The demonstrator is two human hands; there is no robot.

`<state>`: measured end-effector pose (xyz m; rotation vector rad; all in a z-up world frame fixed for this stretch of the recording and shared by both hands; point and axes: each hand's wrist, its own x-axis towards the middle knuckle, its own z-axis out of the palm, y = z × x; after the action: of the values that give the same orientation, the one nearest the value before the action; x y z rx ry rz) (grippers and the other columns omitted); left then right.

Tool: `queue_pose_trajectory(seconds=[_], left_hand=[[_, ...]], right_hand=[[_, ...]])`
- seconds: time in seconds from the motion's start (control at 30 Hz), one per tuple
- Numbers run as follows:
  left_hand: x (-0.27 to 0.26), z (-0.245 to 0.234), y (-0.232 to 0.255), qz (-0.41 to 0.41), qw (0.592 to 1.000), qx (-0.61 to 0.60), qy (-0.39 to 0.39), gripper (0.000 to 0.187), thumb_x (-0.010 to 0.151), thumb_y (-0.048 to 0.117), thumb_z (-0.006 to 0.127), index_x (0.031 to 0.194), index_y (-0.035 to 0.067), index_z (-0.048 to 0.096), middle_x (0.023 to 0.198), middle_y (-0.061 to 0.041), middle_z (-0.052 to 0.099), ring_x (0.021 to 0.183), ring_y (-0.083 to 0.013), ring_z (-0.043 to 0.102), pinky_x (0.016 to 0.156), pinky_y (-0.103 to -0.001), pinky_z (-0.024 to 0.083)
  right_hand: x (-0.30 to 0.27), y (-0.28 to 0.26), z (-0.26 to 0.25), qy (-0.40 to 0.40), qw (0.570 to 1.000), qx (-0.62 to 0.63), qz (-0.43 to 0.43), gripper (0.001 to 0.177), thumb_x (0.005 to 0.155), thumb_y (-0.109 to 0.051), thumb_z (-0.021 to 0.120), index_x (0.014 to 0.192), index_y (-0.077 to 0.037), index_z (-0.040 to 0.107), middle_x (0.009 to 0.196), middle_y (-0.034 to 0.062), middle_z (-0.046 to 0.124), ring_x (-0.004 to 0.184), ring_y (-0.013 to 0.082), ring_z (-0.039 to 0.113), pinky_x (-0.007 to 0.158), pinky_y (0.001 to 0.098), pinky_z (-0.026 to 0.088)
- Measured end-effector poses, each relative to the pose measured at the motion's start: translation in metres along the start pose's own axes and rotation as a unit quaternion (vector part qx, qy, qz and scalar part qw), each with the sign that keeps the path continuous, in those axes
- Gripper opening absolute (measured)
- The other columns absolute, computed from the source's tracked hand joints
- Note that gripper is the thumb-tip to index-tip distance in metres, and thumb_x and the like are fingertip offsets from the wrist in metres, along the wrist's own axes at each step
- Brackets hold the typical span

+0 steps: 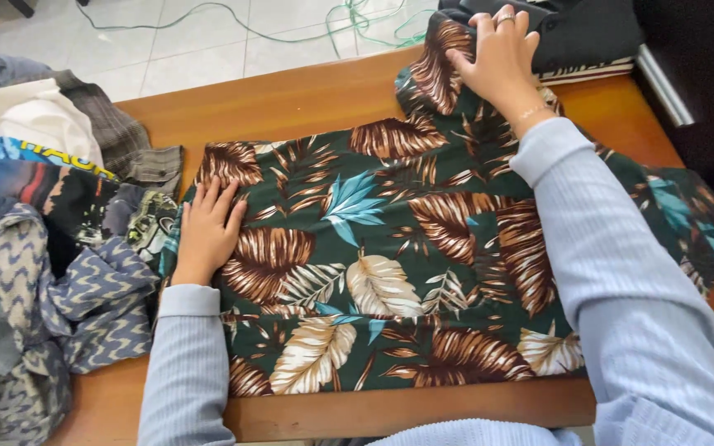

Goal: Folding a patterned shirt on a wooden table

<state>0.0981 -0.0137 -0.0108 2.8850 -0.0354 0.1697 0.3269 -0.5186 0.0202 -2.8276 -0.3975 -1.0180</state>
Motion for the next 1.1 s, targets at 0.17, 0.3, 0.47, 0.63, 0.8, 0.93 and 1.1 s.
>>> queue_pose_trajectory(seconds=[0.17,0.3,0.47,0.63,0.8,0.93,1.1], left_hand=[[0.004,-0.005,0.002,0.009,1.0,-0.016,0.007,0.054,0.106,0.047,0.04,0.153,0.022,0.049,0.161,-0.015,0.039,0.151,-0.0381,0.028,0.116,-0.062,0.022],[0.027,-0.023,0.016,-0.026,0.999,-0.033,0.021,0.041,0.107,0.044,0.045,0.13,0.017,0.065,0.133,-0.021,0.055,0.128,-0.0408,0.05,0.097,-0.064,0.041],[0.075,-0.017,0.029,0.061,0.998,-0.001,0.014,0.056,0.104,0.012,0.042,0.159,0.014,0.033,0.17,-0.009,0.025,0.157,-0.031,0.015,0.112,-0.073,0.023],[0.095,0.008,0.024,0.105,0.991,0.084,0.022,0.06,0.093,0.007,0.046,0.152,0.014,0.047,0.144,-0.01,0.049,0.133,-0.0332,0.038,0.095,-0.062,0.036],[0.093,0.007,0.011,0.182,0.953,0.191,0.15,0.039,0.081,0.016,0.064,0.119,0.016,0.074,0.104,-0.01,0.06,0.1,-0.0371,0.057,0.075,-0.054,0.047],[0.044,-0.029,0.024,0.196,0.952,0.085,0.219,0.02,0.088,0.007,0.074,0.108,0.01,0.075,0.104,-0.009,0.061,0.1,-0.0347,0.054,0.08,-0.049,0.035],[-0.038,-0.031,0.022,0.174,0.961,0.07,0.205,0.018,0.088,0.009,0.081,0.104,0.013,0.073,0.113,-0.01,0.056,0.111,-0.0345,0.05,0.1,-0.05,0.031]], right_hand=[[0.004,0.002,0.032,-0.004,1.0,0.012,0.026,0.053,0.092,-0.057,0.083,0.121,-0.014,0.071,0.113,0.0156,0.047,0.102,0.0394,0.043,0.078,0.0537,0.042],[0.009,0.009,0.039,0.002,0.996,0.083,0.035,0.021,0.093,-0.033,0.081,0.092,-0.019,0.066,0.115,0.0119,0.048,0.107,0.0386,0.04,0.086,0.0533,0.034],[0.017,0.012,0.029,-0.038,0.998,0.033,-0.027,0.043,0.082,-0.027,0.08,0.118,-0.02,0.057,0.11,0.0058,0.066,0.105,0.0379,0.048,0.076,0.055,0.033],[0.025,0.017,0.02,-0.114,0.975,0.182,0.058,0.071,0.071,0.002,0.053,0.139,-0.019,0.053,0.095,-0.0059,0.063,0.107,0.0351,0.047,0.083,0.0508,0.028],[0.032,0.064,-0.009,-0.215,0.815,0.534,0.066,0.067,0.059,0.005,0.037,0.116,-0.003,0.073,0.11,0.008,0.077,0.102,0.0116,0.073,0.089,0.0193,0.057],[-0.01,0.089,-0.114,-0.218,0.816,0.535,-0.004,0.02,0.092,-0.001,0.062,0.104,-0.017,0.063,0.112,-0.002,0.063,0.106,0.0093,0.057,0.096,0.0234,0.042],[-0.093,0.077,-0.215,-0.317,0.805,0.474,-0.164,0.033,0.059,0.019,0.043,0.073,-0.011,0.045,0.129,0.0139,0.07,0.132,0.0288,0.058,0.1,0.043,0.046]])
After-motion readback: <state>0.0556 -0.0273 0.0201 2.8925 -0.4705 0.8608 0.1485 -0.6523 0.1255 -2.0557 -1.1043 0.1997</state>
